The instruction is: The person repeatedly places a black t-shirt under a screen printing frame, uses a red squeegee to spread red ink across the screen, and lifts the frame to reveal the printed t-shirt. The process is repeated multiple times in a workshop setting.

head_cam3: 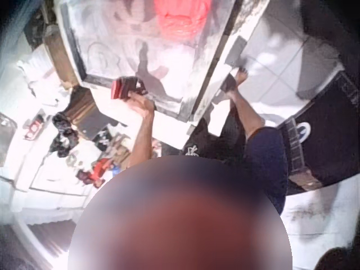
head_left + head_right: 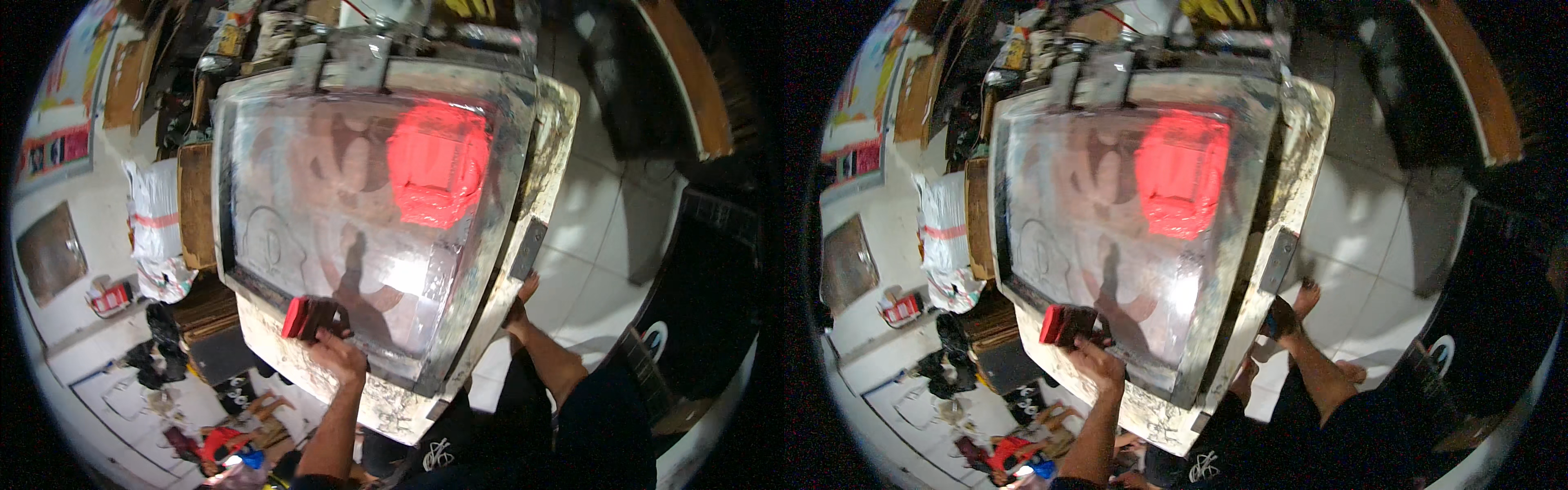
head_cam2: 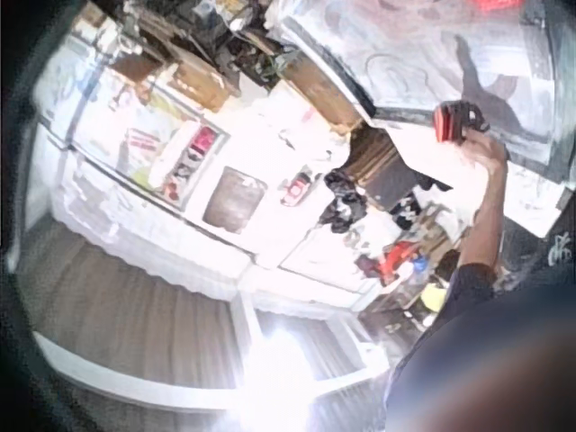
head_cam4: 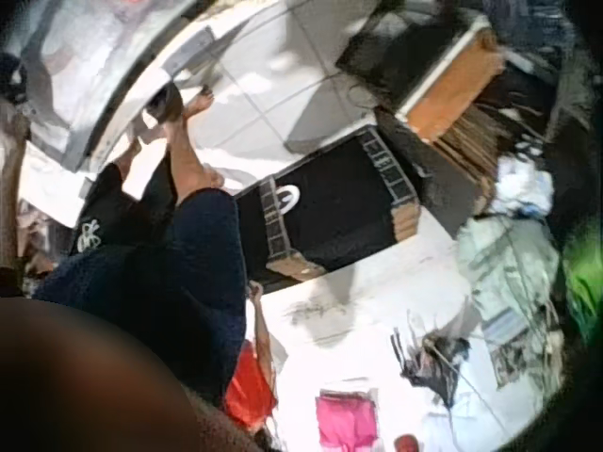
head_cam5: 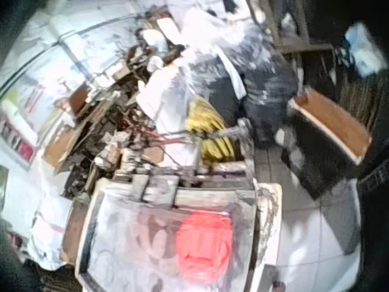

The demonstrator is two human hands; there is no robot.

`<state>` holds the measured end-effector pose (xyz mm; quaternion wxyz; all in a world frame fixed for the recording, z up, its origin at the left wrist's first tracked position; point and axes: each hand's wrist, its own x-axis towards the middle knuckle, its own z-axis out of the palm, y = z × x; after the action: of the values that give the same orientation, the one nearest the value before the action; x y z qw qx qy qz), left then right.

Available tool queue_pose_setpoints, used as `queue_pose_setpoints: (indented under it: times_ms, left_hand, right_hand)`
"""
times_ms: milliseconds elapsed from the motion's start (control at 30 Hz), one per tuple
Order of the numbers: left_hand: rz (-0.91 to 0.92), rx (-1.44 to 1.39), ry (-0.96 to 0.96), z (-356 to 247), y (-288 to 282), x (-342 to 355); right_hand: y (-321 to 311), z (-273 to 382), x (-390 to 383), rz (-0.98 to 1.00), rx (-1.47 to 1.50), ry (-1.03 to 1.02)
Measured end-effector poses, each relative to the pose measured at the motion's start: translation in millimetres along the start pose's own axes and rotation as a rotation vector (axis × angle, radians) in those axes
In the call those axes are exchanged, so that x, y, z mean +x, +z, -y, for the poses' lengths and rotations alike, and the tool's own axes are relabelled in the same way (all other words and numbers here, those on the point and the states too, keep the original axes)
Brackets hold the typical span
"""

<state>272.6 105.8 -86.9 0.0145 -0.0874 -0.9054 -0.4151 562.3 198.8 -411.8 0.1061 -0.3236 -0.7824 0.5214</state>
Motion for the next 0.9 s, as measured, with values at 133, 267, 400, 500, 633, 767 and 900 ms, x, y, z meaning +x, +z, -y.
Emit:
queue_pose_setpoints:
  times_ms: [133, 267, 400, 500, 633, 767, 900]
  left_hand:
    - [0.006, 0.04, 0.046, 2.9, 3.6, 2.6]
    - [-0.021, 0.167, 0.184, -5.8, 4.4, 5.2]
    - [0.049, -0.047, 0.134, -27.1, -7.7, 12.0]
    - [0.005, -0.338, 0.142, -45.9, -48.2, 20.0]
    - [0.008, -0.708, 0.191, -76.3, -152.1, 43.5]
    - [0.068, -0.941, 0.222, -103.1, -269.9, 47.5]
    - [0.07, -0.992, 0.272, -104.4, -341.3, 17.7]
  right_hand:
    - [-112.2, 55.6, -22.2, -0.096, 0.089, 0.206]
    - [-220.3, 137.9, -37.2, -0.2, -0.094, 0.299]
    - [-298.0, 261.3, -54.2, -0.232, -0.146, 0.079]
    - [-317.6, 361.9, -68.1, -0.143, -0.107, -0.051]
    - [-277.9, 463.7, -71.4, 0.08, -0.017, -0.214]
    - [-172.7, 501.0, -45.0, 0.298, 0.114, -0.423]
    - [-65.5, 495.3, -8.8, 0.453, -0.012, -0.304]
